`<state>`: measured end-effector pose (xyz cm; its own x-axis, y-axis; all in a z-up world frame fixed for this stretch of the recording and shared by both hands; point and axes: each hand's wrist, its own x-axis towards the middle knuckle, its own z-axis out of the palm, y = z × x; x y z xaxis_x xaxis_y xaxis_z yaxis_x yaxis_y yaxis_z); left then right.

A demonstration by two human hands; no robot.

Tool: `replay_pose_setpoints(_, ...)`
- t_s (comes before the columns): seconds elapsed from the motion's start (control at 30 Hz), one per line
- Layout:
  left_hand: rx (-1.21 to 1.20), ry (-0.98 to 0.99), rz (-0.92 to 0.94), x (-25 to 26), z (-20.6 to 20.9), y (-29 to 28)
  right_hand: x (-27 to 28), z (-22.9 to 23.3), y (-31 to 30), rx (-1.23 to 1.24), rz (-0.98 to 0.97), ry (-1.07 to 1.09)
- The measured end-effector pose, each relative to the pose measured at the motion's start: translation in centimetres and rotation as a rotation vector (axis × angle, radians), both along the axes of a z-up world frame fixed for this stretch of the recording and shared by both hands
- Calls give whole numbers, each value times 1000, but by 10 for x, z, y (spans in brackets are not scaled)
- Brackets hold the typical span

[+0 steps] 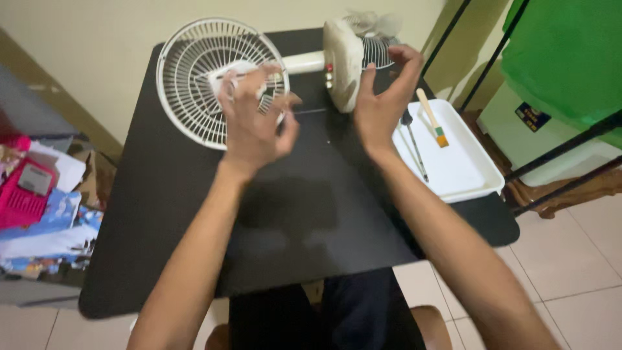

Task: The person reassembles a small electric fan on a table. They use a screwdriver to tighten screws on the fan head and neck, then attach the fan blade and secure it with a central cap.

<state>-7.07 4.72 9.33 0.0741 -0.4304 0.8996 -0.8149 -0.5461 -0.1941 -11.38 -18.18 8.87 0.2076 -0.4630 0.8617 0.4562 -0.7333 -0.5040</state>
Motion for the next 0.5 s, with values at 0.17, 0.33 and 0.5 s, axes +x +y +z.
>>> replay_pose_setpoints(0.17,142,-67,-219,-20,36,-45,42,38,-94,-153,124,159)
replay_pose_setpoints(0.33,172,-52,-333,-1,79,-84,107,47,-184,-377,91,464)
replay_pose_setpoints(0.5,199,103,-362,33,100,-126,174,26,-222,-616,8,704)
